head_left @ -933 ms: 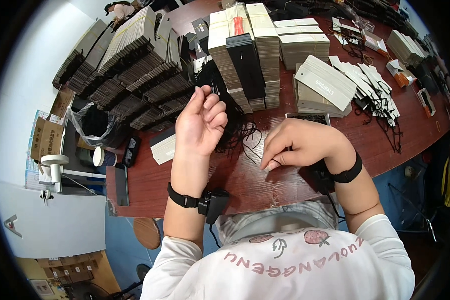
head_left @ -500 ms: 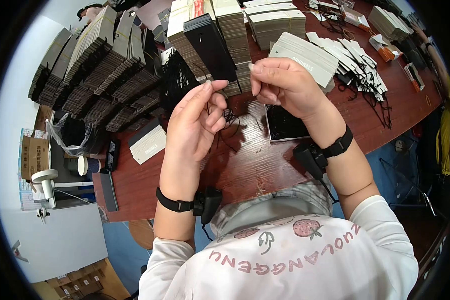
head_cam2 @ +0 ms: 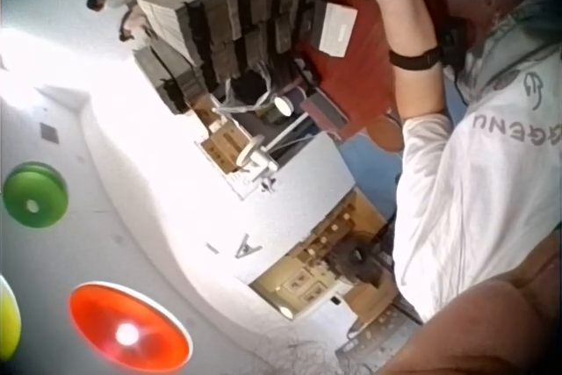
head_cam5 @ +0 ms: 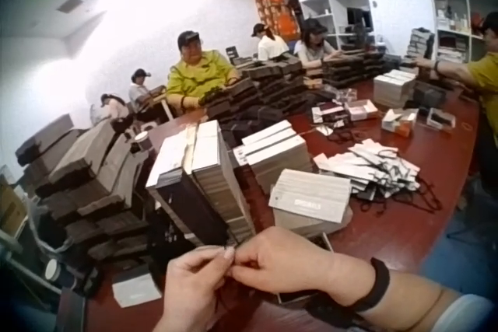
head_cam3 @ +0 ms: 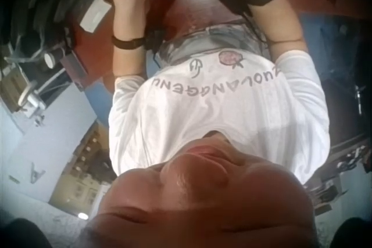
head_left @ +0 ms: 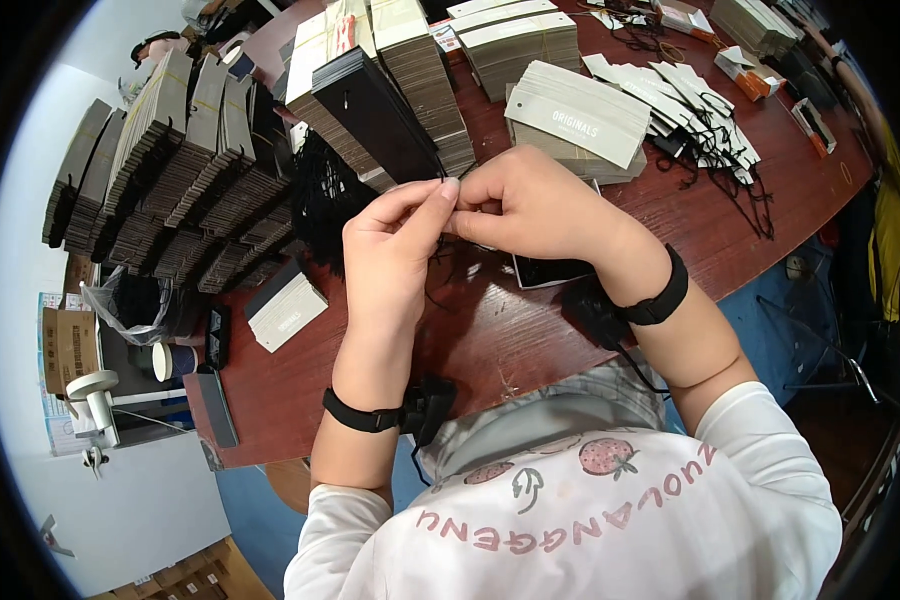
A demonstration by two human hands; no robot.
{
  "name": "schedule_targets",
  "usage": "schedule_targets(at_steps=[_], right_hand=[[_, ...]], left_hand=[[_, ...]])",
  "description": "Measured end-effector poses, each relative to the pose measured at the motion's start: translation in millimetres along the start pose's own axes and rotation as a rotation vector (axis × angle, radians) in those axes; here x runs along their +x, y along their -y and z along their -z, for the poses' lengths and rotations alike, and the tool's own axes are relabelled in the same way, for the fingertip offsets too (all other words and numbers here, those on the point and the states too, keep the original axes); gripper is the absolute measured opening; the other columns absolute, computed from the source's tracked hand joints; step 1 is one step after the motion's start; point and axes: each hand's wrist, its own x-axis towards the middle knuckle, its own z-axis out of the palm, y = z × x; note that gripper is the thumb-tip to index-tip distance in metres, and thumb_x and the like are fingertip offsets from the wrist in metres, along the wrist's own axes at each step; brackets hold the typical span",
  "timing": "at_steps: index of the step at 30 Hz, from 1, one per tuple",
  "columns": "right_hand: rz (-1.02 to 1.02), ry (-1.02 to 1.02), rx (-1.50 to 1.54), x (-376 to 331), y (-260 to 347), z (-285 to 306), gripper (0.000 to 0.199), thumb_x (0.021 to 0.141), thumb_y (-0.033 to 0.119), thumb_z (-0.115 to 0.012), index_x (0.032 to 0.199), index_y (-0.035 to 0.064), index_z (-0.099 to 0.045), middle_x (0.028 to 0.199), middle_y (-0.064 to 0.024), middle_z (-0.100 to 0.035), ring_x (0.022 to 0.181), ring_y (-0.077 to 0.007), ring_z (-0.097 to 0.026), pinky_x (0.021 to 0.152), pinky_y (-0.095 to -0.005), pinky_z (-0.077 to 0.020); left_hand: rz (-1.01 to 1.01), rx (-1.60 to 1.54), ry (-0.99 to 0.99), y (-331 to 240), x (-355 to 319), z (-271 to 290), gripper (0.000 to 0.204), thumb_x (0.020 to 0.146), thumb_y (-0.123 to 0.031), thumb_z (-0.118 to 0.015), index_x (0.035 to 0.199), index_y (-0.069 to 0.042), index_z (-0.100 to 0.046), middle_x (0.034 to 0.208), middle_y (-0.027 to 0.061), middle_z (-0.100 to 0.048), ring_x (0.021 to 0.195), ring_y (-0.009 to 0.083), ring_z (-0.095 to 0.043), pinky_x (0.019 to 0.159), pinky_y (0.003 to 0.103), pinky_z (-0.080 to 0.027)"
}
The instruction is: Assembling black elastic cords through holes in white and grey cardstock product tags and securing them.
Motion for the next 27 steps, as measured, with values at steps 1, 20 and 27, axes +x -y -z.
schedule_targets(at_steps=[1,20,27], right_hand=[[-0.020,-0.018,0.032,0.3,1.2,1.0,0.025,0.073,0.025,-0.066,0.072,-0.0003,-0.064,0.060,-0.0105,-0.059,0.050,-0.0153,-0.055,0.051,-0.0300,-0.0432],[-0.430,0.000,1.106,5.1,-10.9,-1.7,0.025,0.086,0.021,-0.063,0.095,-0.0020,-0.065,0.074,-0.0053,-0.064,0.059,-0.0087,-0.056,0.048,-0.0178,-0.0368],[-0.370,-0.001,1.091,6.2,-12.1,-4.9,0.020,0.082,0.022,-0.067,0.083,0.0018,-0.068,0.067,-0.0008,-0.060,0.057,-0.0054,-0.049,0.048,-0.0180,-0.0345]], left_hand=[[-0.092,-0.038,-0.045,1.5,1.0,-2.1,0.014,0.084,-0.008,-0.063,0.094,0.002,-0.065,0.068,-0.0010,-0.055,0.055,0.0031,-0.041,0.046,0.018,-0.030],[-0.045,-0.121,0.060,16.7,-5.0,5.0,0.011,0.085,-0.005,-0.061,0.093,0.002,-0.065,0.076,0.0090,-0.064,0.049,0.0032,-0.041,0.045,0.017,-0.031],[-0.198,-0.152,0.075,25.6,-4.6,1.4,0.017,0.088,-0.008,-0.056,0.100,0.004,-0.060,0.088,0.0112,-0.064,0.067,0.0104,-0.054,0.066,0.022,-0.044]])
